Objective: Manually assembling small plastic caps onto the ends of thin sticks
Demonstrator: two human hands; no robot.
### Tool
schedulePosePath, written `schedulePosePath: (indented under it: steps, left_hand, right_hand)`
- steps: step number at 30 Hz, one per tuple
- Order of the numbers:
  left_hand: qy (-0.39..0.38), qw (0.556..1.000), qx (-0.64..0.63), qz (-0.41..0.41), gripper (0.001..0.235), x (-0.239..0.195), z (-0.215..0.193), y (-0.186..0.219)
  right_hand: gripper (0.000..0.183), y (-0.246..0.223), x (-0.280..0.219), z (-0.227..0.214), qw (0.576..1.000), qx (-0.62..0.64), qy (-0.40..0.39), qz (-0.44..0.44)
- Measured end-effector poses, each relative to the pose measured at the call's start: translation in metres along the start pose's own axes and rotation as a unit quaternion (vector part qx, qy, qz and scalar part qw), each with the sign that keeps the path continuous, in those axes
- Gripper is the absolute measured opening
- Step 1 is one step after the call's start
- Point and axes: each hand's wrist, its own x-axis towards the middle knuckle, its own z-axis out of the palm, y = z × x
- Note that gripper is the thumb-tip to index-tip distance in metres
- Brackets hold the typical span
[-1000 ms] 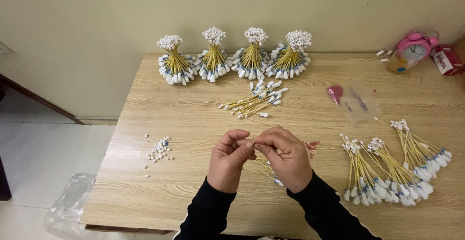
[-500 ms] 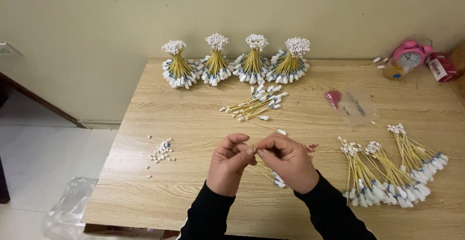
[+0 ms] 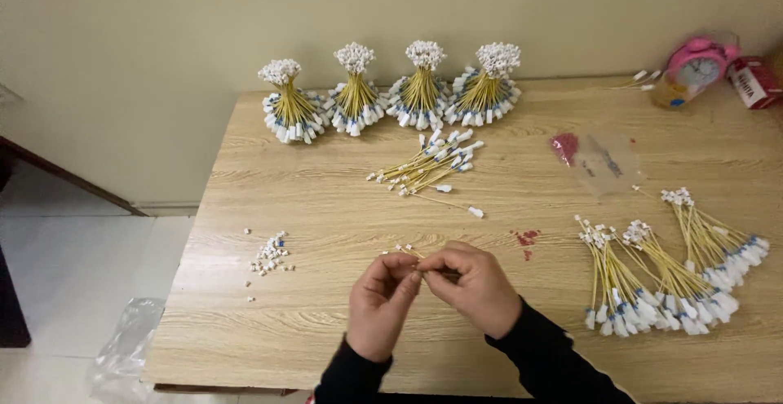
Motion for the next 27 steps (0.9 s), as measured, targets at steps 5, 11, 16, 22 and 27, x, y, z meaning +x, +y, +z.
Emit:
schedulePosePath:
  steps: [5, 11, 16, 22, 27]
  left_hand:
    - [0.003, 0.972, 0.22, -0.084, 0.013, 0.061, -0.043, -0.037]
    - [0.021, 0.85, 0.526, 0.02, 0.027, 0.147, -0.061, -0.099]
    - [0.009, 0.789, 0.612, 0.051, 0.029, 0.195, -0.066, -0.166]
    - [0.042, 0.748, 0.649, 0.133, 0.016, 0.204, -0.071, -0.183]
    - [0.065, 0.846, 0.515, 0.125, 0.022, 0.169, -0.053, -0.119]
  right_hand:
    - [0.01, 0.038, 0.015, 0.01, 1.0, -0.006, -0.028, -0.011]
    - [0.024, 0.085, 0.012, -0.024, 0.997, -0.006, 0.012, 0.078]
    - [0.019, 0.154, -0.003, -0.09, 0.968, -0.107, 0.111, 0.197]
    - [0.022, 0.177, -0.023, -0.126, 0.939, -0.227, 0.091, 0.241]
    - [0.021, 0.156, -0.005, -0.107, 0.922, -0.357, 0.013, 0.15]
